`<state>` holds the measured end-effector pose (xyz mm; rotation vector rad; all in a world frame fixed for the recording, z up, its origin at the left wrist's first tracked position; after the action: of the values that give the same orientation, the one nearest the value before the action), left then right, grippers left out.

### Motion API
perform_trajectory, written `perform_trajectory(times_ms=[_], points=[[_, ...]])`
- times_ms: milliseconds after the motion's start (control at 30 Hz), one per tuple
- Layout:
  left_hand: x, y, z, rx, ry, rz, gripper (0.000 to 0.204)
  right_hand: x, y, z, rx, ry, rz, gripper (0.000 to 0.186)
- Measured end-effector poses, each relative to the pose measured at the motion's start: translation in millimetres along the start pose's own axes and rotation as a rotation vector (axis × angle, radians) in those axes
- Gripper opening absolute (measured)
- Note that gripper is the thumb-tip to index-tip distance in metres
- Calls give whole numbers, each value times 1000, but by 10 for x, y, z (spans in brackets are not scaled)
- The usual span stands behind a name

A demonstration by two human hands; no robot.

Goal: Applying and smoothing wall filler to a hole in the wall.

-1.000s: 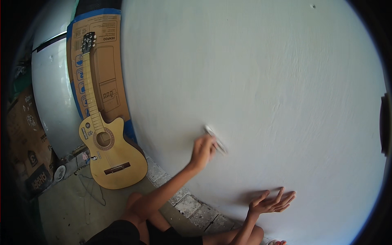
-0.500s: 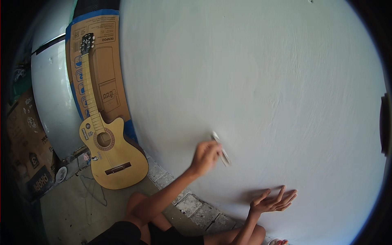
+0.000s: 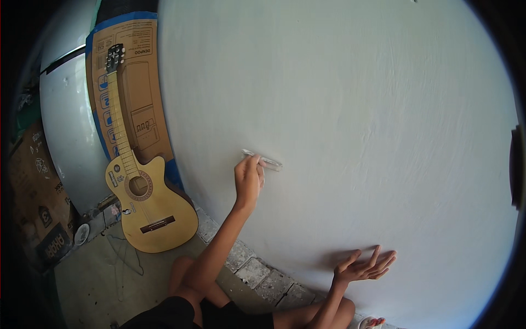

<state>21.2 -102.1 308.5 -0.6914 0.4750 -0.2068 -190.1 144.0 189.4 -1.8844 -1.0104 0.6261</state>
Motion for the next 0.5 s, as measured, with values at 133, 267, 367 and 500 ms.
perform_trajectory(times_ms=[133, 267, 367, 500], points=[[-438, 484, -360, 157, -119, -358, 30, -6, 37, 85, 7, -1, 35, 47], [-366, 482, -156, 176, -97, -338, 31, 11, 31, 50, 9, 2, 24, 48], [7, 86, -115, 62, -17, 10, 33, 49, -14, -2, 21, 11, 31, 48], [-329, 559, -452, 145, -94, -220, 32, -11, 51, 72, 12, 13, 27, 47]])
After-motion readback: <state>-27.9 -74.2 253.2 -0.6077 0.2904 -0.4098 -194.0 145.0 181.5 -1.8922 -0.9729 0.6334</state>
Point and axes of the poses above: each hand's wrist, its own y-axis away from the middle knuckle, its own x-axis out of the back of the hand, z = x × y, the point moved 7 cm from there along -y, towards the middle knuckle, and after that the axes turned 9 degrees about -x, right-handed, at the moved point
